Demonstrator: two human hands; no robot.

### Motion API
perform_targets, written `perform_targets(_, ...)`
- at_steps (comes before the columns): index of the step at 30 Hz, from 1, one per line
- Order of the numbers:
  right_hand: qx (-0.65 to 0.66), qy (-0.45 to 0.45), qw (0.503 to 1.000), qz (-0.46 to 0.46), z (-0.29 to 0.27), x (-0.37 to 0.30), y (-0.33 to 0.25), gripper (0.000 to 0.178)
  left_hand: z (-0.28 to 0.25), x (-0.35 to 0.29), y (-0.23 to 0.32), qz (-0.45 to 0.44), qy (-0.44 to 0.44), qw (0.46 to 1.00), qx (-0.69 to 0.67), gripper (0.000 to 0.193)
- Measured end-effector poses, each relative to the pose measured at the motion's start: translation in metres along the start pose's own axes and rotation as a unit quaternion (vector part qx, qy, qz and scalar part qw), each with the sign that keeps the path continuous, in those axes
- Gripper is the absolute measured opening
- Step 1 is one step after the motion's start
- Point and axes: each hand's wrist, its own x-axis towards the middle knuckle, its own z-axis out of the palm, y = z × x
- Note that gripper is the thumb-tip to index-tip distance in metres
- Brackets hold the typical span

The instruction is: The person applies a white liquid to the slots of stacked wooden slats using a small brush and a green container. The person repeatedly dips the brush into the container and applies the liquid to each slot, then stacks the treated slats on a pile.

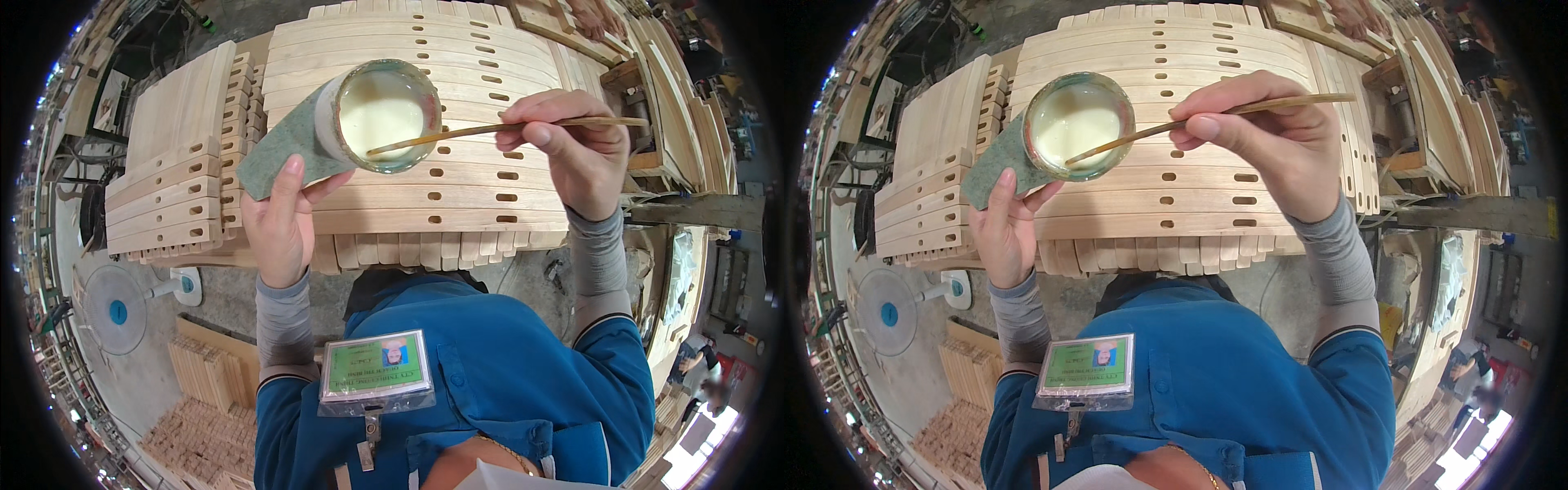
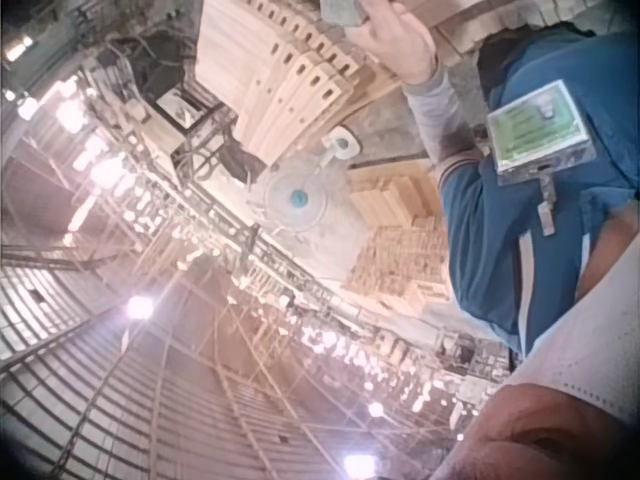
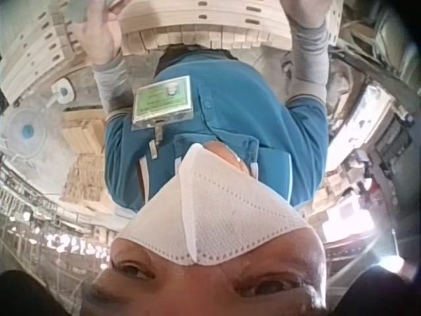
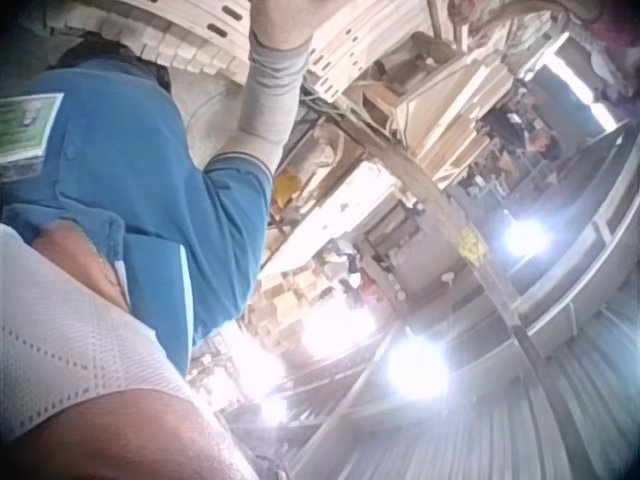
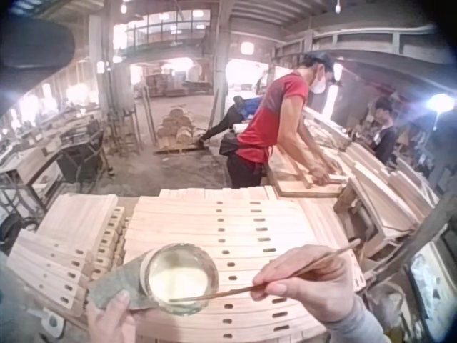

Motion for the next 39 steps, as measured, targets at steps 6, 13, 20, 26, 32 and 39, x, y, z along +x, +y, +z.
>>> perform_targets(6,-0.009,0.04,0.999,0.007,0.018,-0.001,0.02,0.006,-0.006,0.003,0.002,-0.014,0.014,0.999,-0.033,0.028)
perform_targets(13,0.102,0.156,0.977,0.103,0.017,-0.007,0.04,0.008,-0.021,0.013,-0.016,-0.027,0.057,0.997,-0.034,0.027)
perform_targets(20,-0.059,0.177,0.981,0.057,-0.032,0.093,0.07,0.017,-0.049,0.024,-0.041,-0.088,0.131,0.985,-0.067,0.027)
perform_targets(26,-0.27,0.166,0.948,0.025,-0.123,0.205,0.156,0.026,-0.074,0.032,-0.044,-0.102,0.141,0.982,-0.069,0.028)
perform_targets(32,-0.336,0.163,0.927,0.044,-0.109,0.228,0.192,0.027,-0.098,0.033,-0.036,-0.085,0.181,0.978,-0.049,0.03)
perform_targets(39,-0.472,0.143,0.87,0.026,-0.078,0.235,0.189,0.023,-0.103,0.038,-0.037,-0.081,0.176,0.98,-0.045,0.03)
